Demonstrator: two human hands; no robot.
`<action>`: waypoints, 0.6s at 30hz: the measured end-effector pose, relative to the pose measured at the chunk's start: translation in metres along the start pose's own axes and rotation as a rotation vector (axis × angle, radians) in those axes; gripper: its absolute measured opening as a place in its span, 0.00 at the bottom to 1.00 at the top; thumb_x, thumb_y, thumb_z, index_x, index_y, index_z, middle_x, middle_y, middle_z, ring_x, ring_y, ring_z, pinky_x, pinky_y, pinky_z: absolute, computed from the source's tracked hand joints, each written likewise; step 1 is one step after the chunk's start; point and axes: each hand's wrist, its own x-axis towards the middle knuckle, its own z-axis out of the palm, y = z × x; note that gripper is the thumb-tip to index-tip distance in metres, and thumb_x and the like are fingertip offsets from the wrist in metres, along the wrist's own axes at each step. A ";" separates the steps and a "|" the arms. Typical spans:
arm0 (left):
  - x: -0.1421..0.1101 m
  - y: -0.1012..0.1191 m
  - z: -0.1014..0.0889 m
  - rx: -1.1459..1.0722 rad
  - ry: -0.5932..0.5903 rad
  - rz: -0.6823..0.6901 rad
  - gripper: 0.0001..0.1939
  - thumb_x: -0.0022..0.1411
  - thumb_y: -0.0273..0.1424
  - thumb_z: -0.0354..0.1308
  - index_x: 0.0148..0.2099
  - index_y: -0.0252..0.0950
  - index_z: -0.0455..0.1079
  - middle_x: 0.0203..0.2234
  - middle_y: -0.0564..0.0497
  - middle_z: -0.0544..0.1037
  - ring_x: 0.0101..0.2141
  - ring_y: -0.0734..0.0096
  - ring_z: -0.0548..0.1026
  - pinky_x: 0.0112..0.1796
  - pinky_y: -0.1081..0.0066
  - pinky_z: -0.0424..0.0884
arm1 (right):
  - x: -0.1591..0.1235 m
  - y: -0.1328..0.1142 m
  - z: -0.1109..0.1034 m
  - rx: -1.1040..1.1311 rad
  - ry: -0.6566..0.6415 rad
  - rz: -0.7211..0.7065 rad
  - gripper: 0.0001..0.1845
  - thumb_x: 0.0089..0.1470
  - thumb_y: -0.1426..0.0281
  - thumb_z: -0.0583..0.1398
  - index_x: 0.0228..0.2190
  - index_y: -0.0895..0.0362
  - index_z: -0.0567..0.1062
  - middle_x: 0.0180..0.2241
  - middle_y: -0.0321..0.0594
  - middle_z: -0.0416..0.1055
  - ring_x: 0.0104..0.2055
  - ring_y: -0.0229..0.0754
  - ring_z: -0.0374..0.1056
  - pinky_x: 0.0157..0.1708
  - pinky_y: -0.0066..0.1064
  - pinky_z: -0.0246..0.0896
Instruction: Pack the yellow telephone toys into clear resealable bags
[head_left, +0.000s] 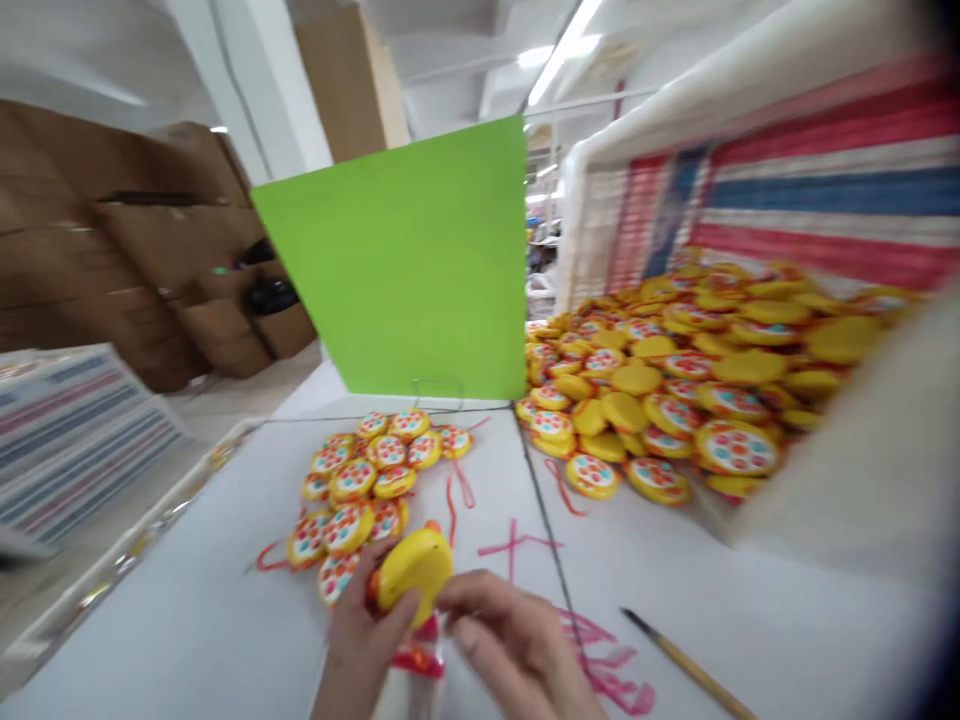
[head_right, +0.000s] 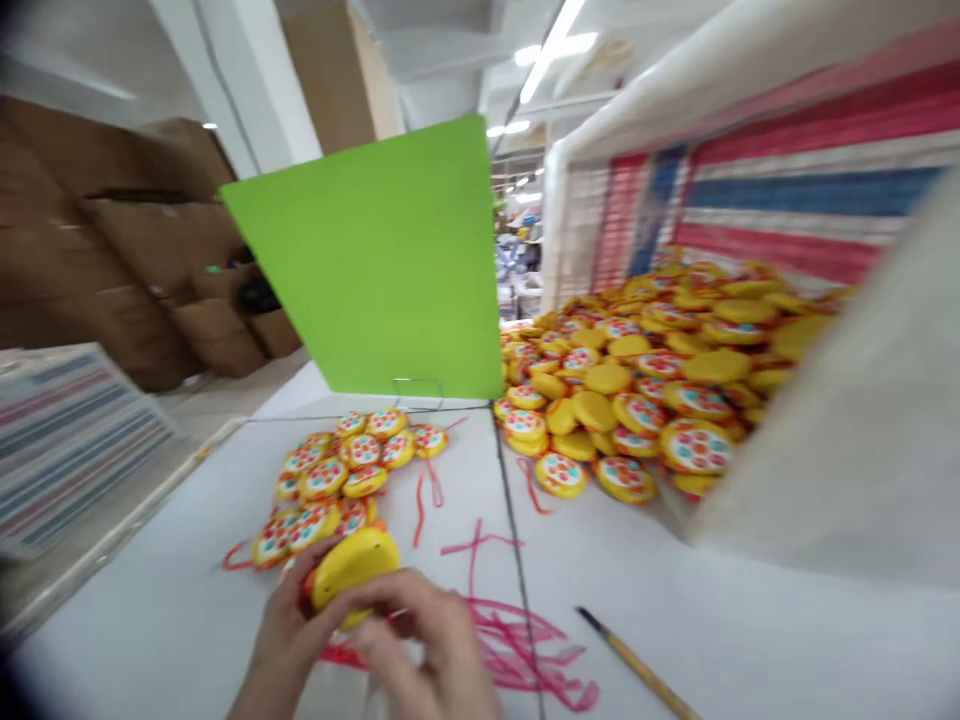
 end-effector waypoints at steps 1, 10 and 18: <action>0.000 0.001 -0.002 0.028 0.018 0.042 0.21 0.41 0.31 0.65 0.41 0.35 0.70 0.35 0.48 0.77 0.35 0.61 0.76 0.35 0.72 0.73 | 0.006 0.009 0.005 0.006 -0.028 0.046 0.15 0.54 0.58 0.56 0.38 0.53 0.74 0.34 0.41 0.74 0.37 0.43 0.70 0.37 0.32 0.67; -0.009 -0.036 -0.045 0.257 -0.057 0.474 0.16 0.51 0.23 0.57 0.44 0.40 0.68 0.42 0.47 0.74 0.44 0.62 0.72 0.45 0.67 0.67 | -0.002 0.056 0.067 0.308 0.002 0.194 0.25 0.55 0.59 0.55 0.53 0.49 0.60 0.56 0.47 0.60 0.50 0.47 0.65 0.46 0.39 0.66; -0.016 -0.038 -0.100 -0.042 -0.311 0.172 0.15 0.54 0.28 0.59 0.45 0.40 0.66 0.44 0.48 0.72 0.45 0.62 0.70 0.44 0.70 0.68 | 0.003 0.061 0.116 0.239 -0.032 0.125 0.20 0.52 0.62 0.60 0.47 0.52 0.66 0.49 0.42 0.66 0.48 0.45 0.66 0.46 0.33 0.65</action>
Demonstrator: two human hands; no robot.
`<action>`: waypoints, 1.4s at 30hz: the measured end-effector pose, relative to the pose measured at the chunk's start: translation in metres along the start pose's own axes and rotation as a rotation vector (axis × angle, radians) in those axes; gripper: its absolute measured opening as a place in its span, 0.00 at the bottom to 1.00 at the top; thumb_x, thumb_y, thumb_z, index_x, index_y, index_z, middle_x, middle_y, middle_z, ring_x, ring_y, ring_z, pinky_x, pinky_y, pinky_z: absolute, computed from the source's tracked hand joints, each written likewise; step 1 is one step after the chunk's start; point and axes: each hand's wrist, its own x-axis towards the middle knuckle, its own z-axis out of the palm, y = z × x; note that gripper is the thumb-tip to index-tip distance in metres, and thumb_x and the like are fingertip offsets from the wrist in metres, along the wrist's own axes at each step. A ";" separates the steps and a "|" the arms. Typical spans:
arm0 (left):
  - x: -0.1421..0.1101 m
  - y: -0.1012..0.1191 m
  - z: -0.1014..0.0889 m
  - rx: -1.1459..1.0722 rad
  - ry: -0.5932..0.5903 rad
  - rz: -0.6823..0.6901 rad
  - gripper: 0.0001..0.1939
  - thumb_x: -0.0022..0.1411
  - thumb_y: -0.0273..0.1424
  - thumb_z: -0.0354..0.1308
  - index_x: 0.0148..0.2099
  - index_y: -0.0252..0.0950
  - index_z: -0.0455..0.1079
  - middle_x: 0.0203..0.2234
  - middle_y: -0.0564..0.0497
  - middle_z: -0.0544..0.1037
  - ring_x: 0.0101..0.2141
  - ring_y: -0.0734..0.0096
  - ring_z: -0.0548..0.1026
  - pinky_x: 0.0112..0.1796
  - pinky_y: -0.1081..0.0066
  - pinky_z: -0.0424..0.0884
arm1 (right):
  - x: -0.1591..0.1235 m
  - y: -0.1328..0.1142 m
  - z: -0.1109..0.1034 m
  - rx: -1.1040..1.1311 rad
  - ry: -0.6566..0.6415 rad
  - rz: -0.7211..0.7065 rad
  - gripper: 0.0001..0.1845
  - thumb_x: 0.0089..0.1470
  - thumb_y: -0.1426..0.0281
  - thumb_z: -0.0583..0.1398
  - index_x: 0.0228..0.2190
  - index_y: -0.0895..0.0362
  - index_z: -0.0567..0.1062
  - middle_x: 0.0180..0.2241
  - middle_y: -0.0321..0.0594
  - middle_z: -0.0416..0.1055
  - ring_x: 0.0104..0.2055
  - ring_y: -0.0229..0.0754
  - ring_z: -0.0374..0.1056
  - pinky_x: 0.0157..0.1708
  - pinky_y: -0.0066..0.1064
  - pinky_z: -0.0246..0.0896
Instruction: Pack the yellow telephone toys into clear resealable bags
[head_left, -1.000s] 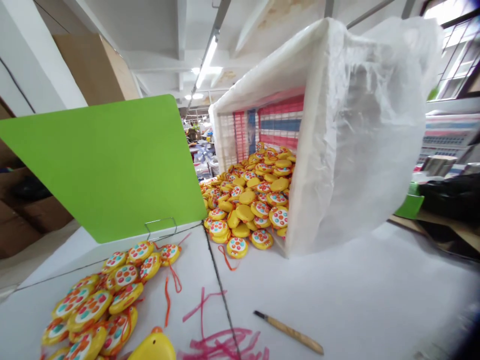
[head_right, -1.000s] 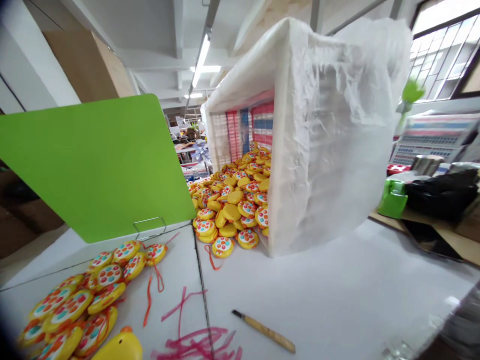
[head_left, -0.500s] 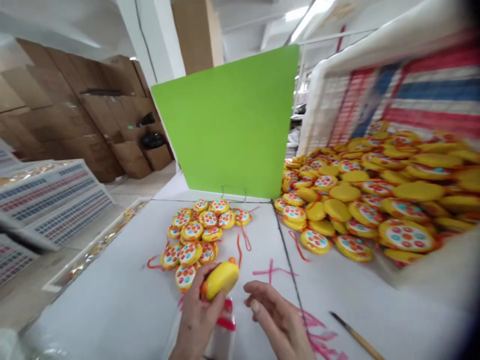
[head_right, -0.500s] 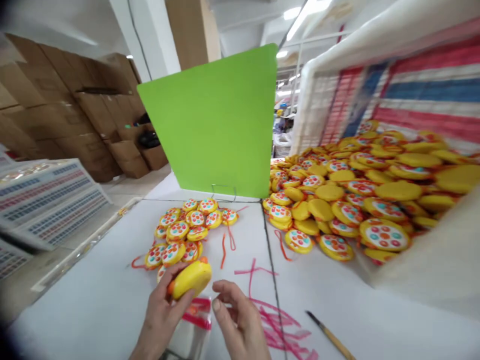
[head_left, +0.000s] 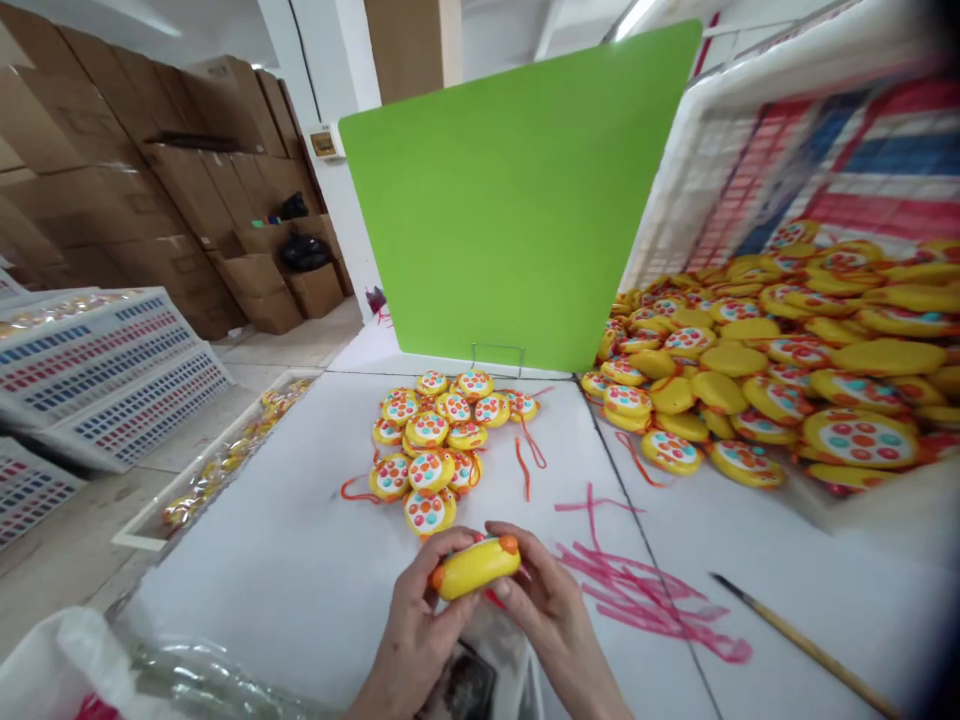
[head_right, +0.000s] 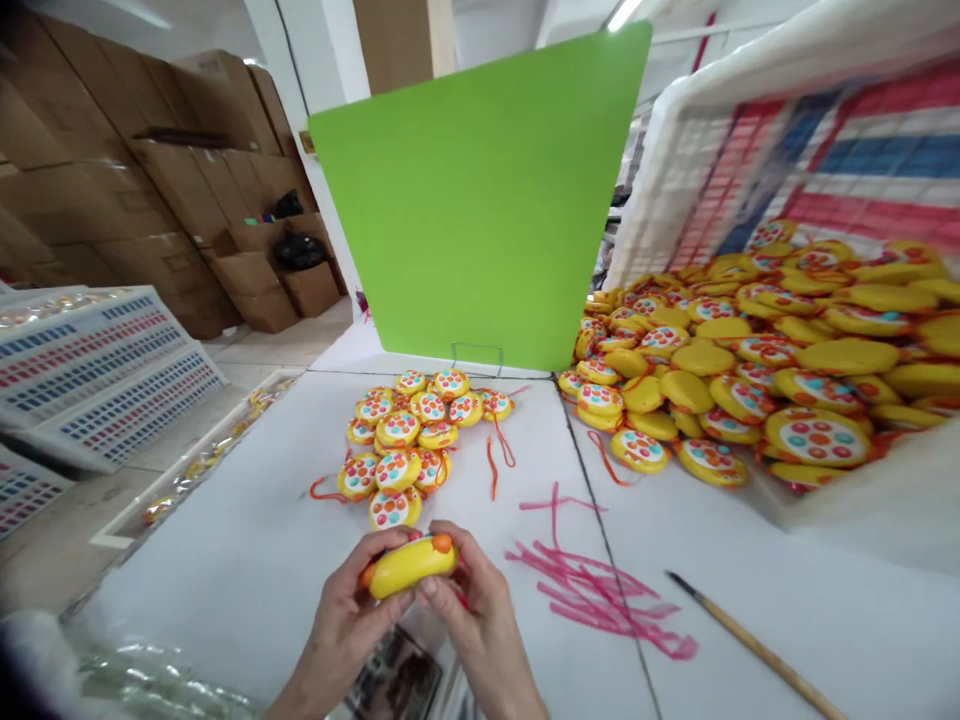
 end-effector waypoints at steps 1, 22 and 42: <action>-0.003 0.000 -0.006 -0.051 -0.023 -0.026 0.15 0.54 0.29 0.59 0.45 0.39 0.66 0.45 0.47 0.72 0.46 0.61 0.70 0.45 0.69 0.68 | 0.000 0.001 0.005 -0.018 -0.020 -0.015 0.19 0.52 0.63 0.60 0.45 0.52 0.67 0.47 0.42 0.68 0.48 0.45 0.66 0.46 0.33 0.64; 0.012 -0.031 -0.060 -0.438 0.193 -0.242 0.21 0.49 0.33 0.63 0.45 0.35 0.63 0.35 0.50 0.73 0.34 0.68 0.72 0.35 0.73 0.69 | -0.049 0.118 0.029 -1.549 -0.374 -0.575 0.11 0.55 0.69 0.57 0.41 0.45 0.72 0.49 0.37 0.70 0.48 0.51 0.67 0.41 0.42 0.68; 0.019 -0.045 -0.038 -0.681 0.130 -0.534 0.20 0.52 0.36 0.61 0.47 0.35 0.66 0.44 0.44 0.73 0.44 0.59 0.71 0.40 0.68 0.69 | 0.019 0.032 0.034 -0.177 0.141 0.287 0.25 0.52 0.59 0.57 0.50 0.56 0.62 0.46 0.46 0.68 0.46 0.47 0.66 0.41 0.35 0.67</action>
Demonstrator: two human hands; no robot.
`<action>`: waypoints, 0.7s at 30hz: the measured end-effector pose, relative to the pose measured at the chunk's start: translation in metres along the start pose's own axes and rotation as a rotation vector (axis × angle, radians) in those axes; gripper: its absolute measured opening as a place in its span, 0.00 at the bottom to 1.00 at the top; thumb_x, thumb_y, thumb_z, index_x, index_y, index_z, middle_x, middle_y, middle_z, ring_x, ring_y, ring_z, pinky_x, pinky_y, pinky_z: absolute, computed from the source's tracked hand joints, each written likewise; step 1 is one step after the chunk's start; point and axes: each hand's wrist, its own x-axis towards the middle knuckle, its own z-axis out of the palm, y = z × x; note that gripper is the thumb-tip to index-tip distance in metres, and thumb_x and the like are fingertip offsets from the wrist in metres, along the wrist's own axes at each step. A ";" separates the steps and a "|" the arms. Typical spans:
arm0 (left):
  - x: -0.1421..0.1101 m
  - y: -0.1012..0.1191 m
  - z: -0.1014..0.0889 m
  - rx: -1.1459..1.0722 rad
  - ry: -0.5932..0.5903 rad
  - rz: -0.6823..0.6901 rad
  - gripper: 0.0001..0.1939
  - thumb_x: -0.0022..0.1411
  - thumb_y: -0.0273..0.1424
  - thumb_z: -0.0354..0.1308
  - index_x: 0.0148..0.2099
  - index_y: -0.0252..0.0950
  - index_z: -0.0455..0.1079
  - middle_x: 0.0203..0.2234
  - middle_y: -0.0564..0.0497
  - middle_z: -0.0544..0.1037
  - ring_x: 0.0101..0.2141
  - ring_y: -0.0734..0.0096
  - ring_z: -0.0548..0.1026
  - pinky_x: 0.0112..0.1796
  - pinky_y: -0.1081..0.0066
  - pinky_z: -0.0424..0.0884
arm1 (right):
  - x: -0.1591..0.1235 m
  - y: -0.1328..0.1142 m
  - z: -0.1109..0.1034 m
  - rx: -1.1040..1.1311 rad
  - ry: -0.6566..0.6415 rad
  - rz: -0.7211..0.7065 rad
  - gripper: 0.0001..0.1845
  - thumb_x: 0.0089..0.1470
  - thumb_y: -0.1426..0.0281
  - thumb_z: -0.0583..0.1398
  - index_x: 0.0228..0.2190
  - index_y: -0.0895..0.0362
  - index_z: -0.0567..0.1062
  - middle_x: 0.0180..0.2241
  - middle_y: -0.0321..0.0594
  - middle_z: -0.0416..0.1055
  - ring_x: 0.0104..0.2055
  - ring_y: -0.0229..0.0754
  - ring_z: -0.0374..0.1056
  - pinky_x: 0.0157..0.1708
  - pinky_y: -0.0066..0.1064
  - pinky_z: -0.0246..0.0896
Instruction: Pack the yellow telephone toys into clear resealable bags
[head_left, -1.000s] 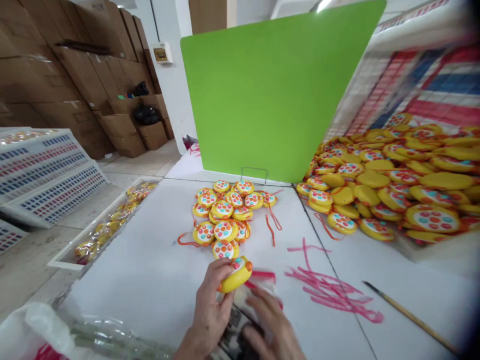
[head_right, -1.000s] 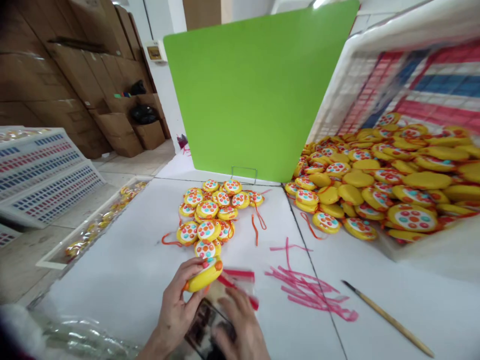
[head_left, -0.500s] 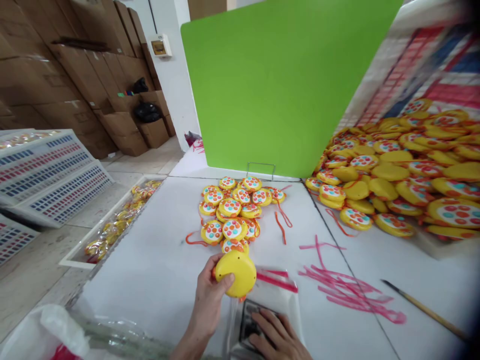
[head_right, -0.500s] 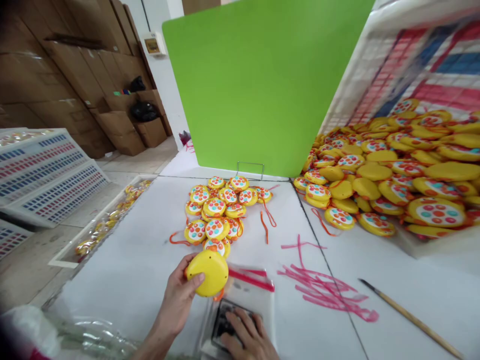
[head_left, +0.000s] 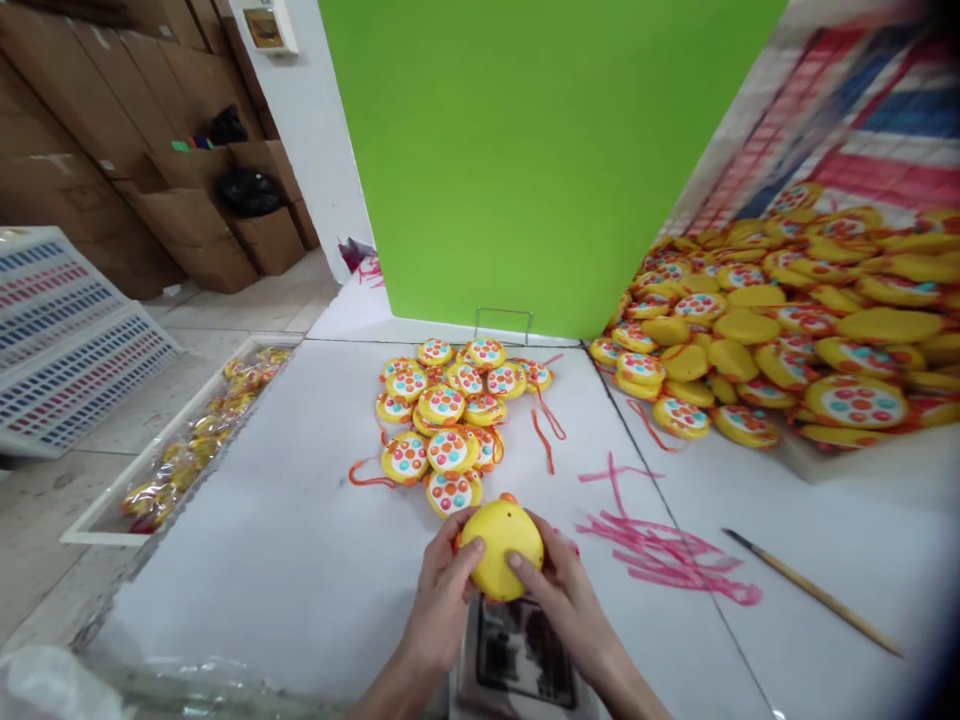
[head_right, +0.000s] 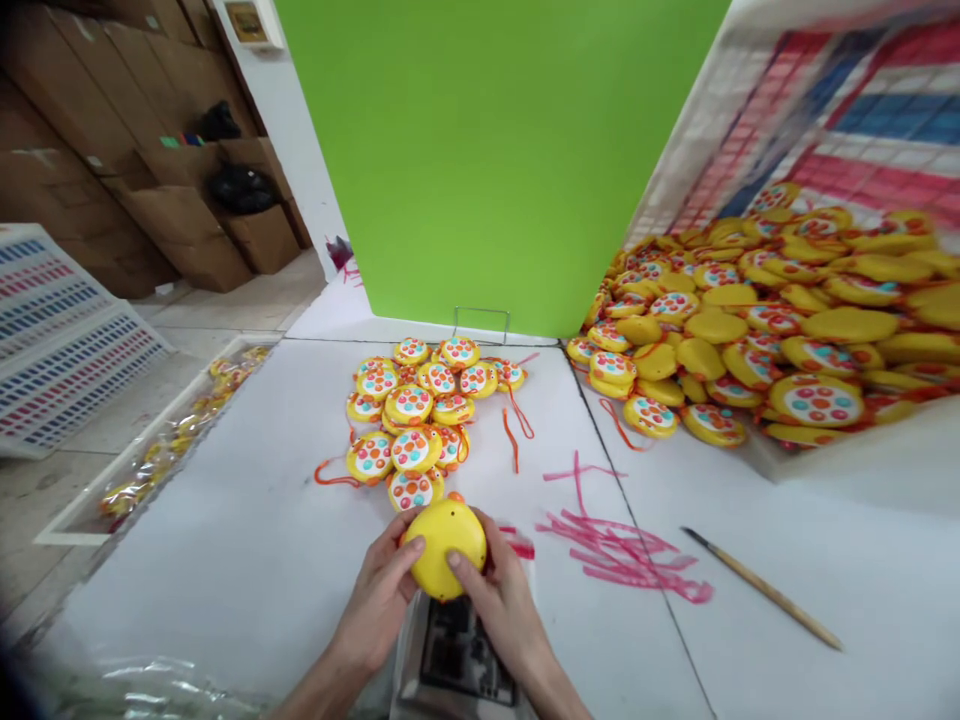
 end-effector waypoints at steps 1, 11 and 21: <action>0.000 0.001 -0.001 0.051 -0.009 0.018 0.20 0.53 0.36 0.60 0.48 0.35 0.65 0.45 0.44 0.72 0.46 0.59 0.70 0.41 0.68 0.69 | 0.004 0.000 0.002 0.012 -0.017 0.010 0.25 0.52 0.59 0.58 0.48 0.57 0.63 0.43 0.45 0.69 0.43 0.46 0.67 0.40 0.35 0.67; 0.000 0.041 0.009 0.939 -0.337 0.448 0.20 0.56 0.24 0.52 0.51 0.40 0.62 0.46 0.49 0.70 0.46 0.67 0.69 0.47 0.70 0.64 | 0.018 -0.027 -0.015 -0.409 -0.086 -0.218 0.20 0.47 0.70 0.61 0.44 0.54 0.66 0.42 0.40 0.70 0.40 0.43 0.69 0.40 0.32 0.65; -0.001 -0.006 -0.015 1.268 -0.274 0.798 0.04 0.59 0.25 0.49 0.32 0.36 0.63 0.30 0.50 0.71 0.36 0.68 0.70 0.38 0.69 0.69 | 0.022 -0.029 -0.031 -0.265 0.218 -0.255 0.15 0.51 0.63 0.59 0.41 0.53 0.64 0.38 0.39 0.68 0.37 0.41 0.66 0.33 0.28 0.65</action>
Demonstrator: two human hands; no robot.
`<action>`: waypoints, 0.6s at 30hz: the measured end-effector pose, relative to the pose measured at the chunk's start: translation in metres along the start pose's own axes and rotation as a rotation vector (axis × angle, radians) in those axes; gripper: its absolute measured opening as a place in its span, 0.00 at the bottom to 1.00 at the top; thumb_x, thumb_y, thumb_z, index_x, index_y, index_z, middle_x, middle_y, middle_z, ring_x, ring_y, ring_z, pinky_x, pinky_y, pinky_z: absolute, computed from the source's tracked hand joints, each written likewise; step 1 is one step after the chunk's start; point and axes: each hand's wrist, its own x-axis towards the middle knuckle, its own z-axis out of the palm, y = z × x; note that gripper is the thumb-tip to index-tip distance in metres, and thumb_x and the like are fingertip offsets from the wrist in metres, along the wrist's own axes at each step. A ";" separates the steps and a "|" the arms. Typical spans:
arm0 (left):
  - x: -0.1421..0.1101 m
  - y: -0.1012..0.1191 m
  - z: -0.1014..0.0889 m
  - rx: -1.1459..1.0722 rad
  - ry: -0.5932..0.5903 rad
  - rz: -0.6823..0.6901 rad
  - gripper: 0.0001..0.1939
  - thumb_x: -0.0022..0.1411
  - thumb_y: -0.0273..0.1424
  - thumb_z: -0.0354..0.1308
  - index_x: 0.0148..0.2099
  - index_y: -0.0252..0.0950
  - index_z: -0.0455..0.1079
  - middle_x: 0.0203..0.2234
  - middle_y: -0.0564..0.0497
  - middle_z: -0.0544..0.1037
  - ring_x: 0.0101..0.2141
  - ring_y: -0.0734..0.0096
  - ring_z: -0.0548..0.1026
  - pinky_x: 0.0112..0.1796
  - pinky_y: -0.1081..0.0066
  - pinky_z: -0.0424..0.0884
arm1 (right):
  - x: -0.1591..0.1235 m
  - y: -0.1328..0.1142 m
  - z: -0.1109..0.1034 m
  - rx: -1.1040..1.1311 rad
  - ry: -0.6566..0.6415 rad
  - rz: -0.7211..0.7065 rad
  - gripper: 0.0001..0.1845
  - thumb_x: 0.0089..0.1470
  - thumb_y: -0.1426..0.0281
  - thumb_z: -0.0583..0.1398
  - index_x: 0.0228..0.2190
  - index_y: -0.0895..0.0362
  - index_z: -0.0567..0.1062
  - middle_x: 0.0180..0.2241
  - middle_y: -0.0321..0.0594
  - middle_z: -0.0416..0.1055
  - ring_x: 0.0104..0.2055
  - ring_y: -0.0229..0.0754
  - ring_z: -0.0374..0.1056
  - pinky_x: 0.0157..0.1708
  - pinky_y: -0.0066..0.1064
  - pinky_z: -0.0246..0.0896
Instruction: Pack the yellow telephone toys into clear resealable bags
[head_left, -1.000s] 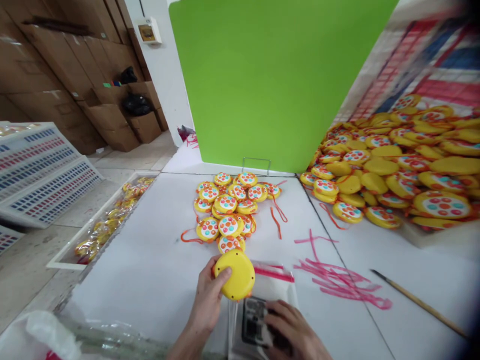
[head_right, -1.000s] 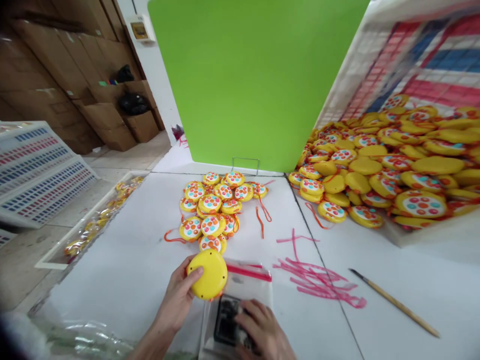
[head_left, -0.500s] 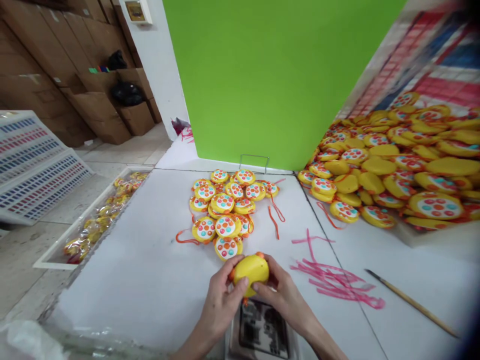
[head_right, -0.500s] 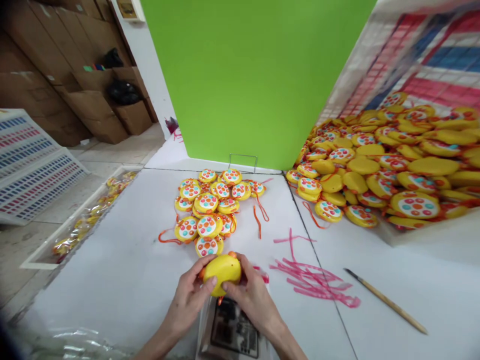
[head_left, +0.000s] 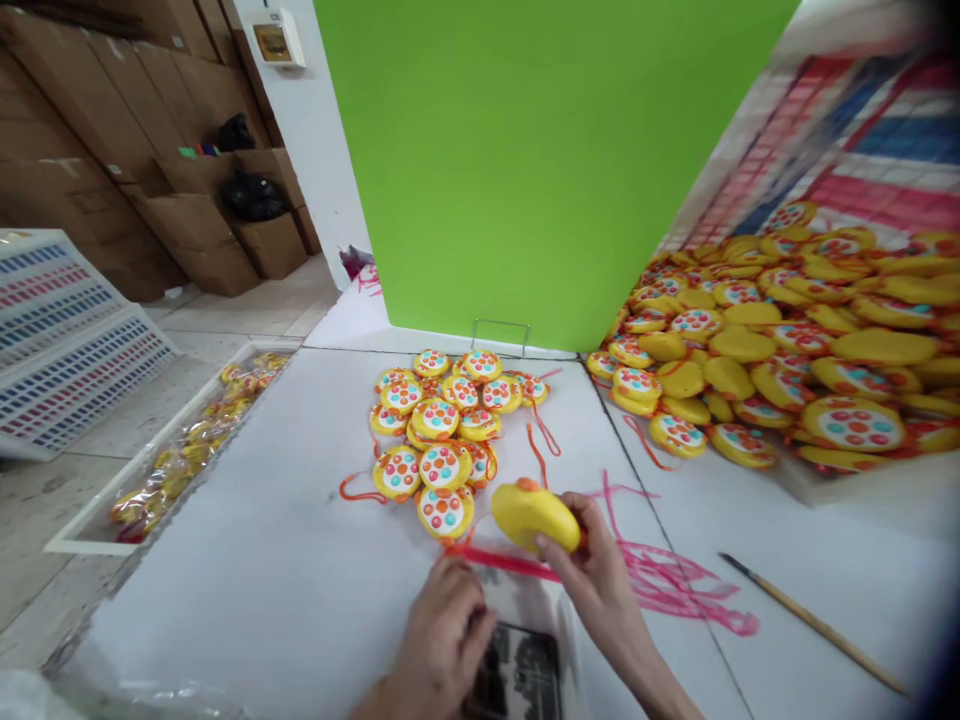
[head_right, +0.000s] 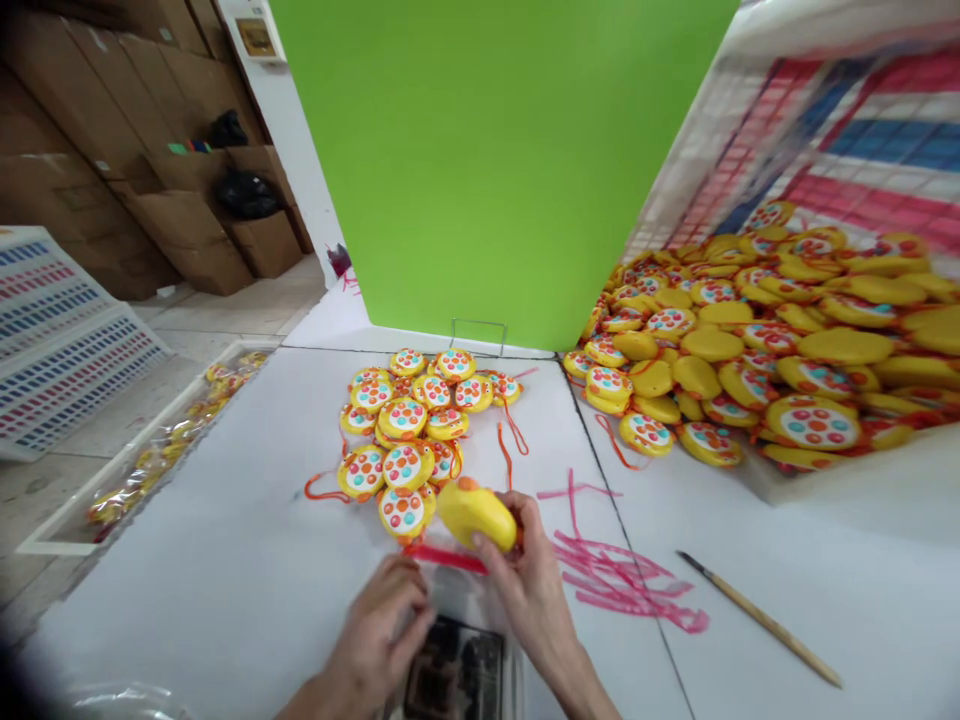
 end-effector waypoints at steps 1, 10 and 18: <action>-0.008 -0.004 0.015 0.064 -0.063 0.066 0.03 0.58 0.25 0.51 0.33 0.36 0.64 0.32 0.48 0.72 0.38 0.65 0.69 0.39 0.67 0.69 | 0.000 0.005 0.000 0.130 0.045 0.092 0.16 0.52 0.61 0.58 0.42 0.53 0.64 0.38 0.39 0.68 0.36 0.41 0.66 0.31 0.28 0.65; -0.031 -0.030 0.093 0.408 -0.105 0.225 0.05 0.56 0.22 0.52 0.34 0.34 0.68 0.31 0.48 0.73 0.35 0.62 0.70 0.38 0.61 0.70 | -0.015 0.039 -0.004 0.711 0.098 0.592 0.19 0.45 0.61 0.65 0.38 0.56 0.71 0.32 0.37 0.72 0.29 0.38 0.68 0.22 0.25 0.63; -0.016 -0.021 0.081 0.425 -0.171 0.111 0.16 0.59 0.23 0.49 0.50 0.34 0.64 0.41 0.46 0.71 0.42 0.61 0.68 0.44 0.60 0.66 | -0.027 0.049 -0.011 0.656 0.079 0.565 0.25 0.39 0.65 0.68 0.41 0.55 0.70 0.35 0.38 0.72 0.33 0.42 0.69 0.26 0.28 0.66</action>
